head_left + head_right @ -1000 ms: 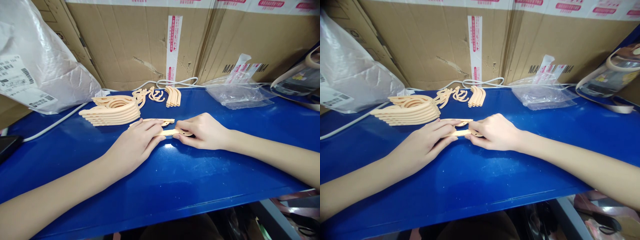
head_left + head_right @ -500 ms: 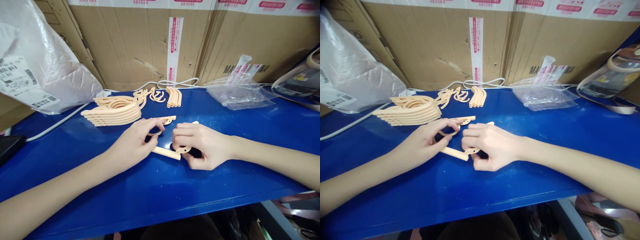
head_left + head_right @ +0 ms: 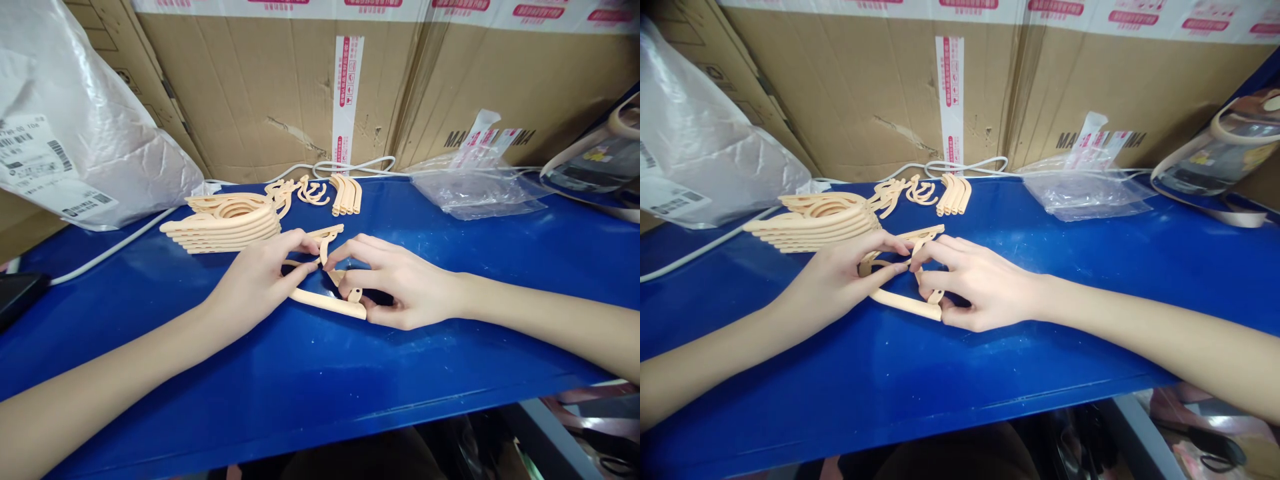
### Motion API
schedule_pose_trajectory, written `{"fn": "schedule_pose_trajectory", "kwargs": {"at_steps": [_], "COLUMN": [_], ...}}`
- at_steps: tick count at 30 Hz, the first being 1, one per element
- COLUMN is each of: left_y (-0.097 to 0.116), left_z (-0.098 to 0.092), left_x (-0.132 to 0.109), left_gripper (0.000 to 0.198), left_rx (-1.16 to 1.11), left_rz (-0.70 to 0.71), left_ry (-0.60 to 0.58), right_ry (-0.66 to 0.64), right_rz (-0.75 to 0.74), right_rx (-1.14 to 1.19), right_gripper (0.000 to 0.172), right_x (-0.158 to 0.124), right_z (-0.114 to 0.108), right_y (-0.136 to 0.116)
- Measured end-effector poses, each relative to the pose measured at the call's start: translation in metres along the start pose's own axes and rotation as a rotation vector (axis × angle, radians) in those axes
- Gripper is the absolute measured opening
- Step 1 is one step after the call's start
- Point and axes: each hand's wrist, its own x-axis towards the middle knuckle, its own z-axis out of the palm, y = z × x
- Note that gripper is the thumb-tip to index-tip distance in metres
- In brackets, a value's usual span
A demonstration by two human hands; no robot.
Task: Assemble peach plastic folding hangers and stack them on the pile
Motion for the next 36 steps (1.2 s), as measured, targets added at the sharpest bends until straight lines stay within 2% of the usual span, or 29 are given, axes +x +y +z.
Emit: {"fn": "schedule_pose_trajectory", "kwargs": {"at_steps": [7,15,25,29,30,34,36], "left_y": [-0.002,-0.0003,0.0007,0.001,0.001,0.0004,0.0003], "left_z": [0.0004,0.0018,0.0018,0.0017,0.0017,0.0013,0.001], "left_x": [0.0002,0.0008,-0.0014,-0.002,-0.0019,-0.0016,-0.0017], "left_gripper": [0.01,0.004,0.005,0.006,0.007,0.012,0.014], "left_rx": [0.075,0.14,0.161,0.166,0.171,0.185,0.186], "left_rz": [0.002,0.016,0.034,0.04,0.043,0.05,0.056], "left_ry": [0.016,0.02,-0.01,-0.027,-0.032,-0.032,-0.033], "right_ry": [0.028,0.042,-0.039,-0.012,-0.005,0.0,0.012], "right_rz": [0.024,-0.139,-0.127,-0.134,-0.129,-0.073,-0.034], "right_rx": [-0.082,-0.26,-0.063,-0.067,-0.058,0.017,0.042], "right_gripper": [0.009,0.015,0.015,0.035,0.033,0.01,0.019], "right_x": [-0.0006,-0.0015,-0.0027,-0.0019,-0.0017,-0.0015,-0.0019], "right_z": [0.001,0.0015,-0.0006,0.0007,0.0012,0.0029,0.0037], "right_y": [-0.0021,-0.0051,-0.0085,-0.0074,-0.0074,-0.0078,-0.0075]}}
